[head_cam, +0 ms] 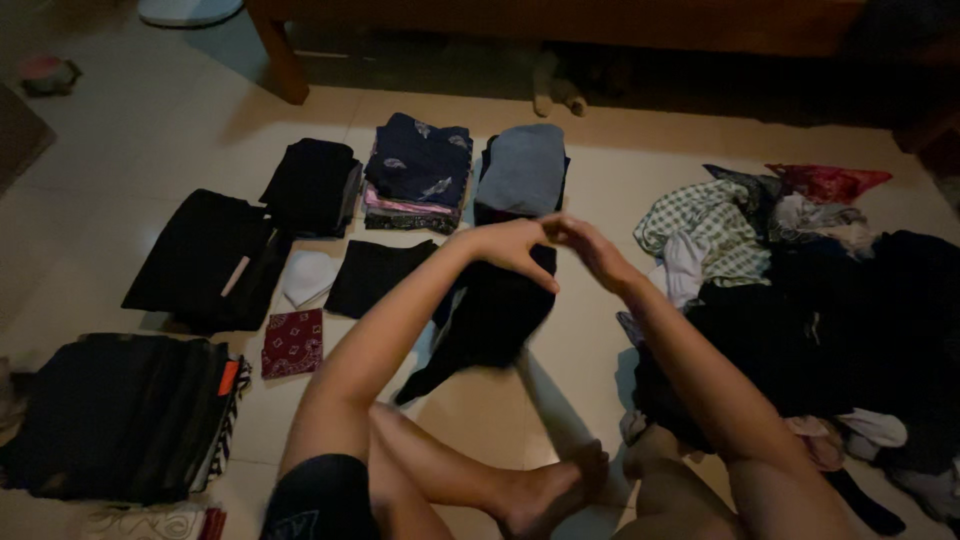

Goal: The person folds a pair of black boxer briefs by hand on the floor, smoothing the fabric and folding the sides toward the center, then picks up a black shirt to continue folding laundry.

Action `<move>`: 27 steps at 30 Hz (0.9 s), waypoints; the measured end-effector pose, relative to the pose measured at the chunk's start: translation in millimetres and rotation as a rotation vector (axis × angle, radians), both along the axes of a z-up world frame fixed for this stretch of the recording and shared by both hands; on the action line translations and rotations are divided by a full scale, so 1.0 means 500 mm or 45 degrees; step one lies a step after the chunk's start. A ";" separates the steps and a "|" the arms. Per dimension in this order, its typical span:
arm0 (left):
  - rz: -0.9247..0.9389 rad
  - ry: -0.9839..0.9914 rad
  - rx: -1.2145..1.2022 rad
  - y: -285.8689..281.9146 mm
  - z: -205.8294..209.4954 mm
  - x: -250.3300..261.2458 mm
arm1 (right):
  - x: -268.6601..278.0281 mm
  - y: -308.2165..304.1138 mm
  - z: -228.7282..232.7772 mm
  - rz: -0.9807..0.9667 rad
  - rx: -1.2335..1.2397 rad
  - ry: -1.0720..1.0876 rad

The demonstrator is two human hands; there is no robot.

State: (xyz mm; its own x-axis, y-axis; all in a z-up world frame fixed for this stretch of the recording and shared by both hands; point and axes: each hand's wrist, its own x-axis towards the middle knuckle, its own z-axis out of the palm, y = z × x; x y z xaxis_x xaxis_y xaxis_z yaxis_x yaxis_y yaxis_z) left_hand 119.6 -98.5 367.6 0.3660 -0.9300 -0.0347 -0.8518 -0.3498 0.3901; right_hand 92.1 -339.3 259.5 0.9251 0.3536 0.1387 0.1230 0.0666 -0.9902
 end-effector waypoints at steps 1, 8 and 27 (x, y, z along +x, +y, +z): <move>-0.009 0.023 0.021 -0.006 0.018 -0.007 | 0.027 -0.010 -0.049 0.059 0.109 0.169; -0.193 0.004 -0.084 0.068 0.121 -0.024 | 0.037 -0.046 -0.294 0.496 -0.783 0.132; 0.736 -0.694 -0.394 0.402 0.097 -0.041 | -0.147 -0.025 0.229 -0.831 -1.491 -1.639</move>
State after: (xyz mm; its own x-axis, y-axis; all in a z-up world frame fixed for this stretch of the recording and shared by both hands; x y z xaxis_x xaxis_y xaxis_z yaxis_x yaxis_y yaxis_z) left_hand 98.9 102.3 416.1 0.6780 -0.5302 0.5091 -0.6686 -0.7327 0.1274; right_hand 18.8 -351.7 374.0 0.4733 0.4512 0.7566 0.4640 -0.8577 0.2212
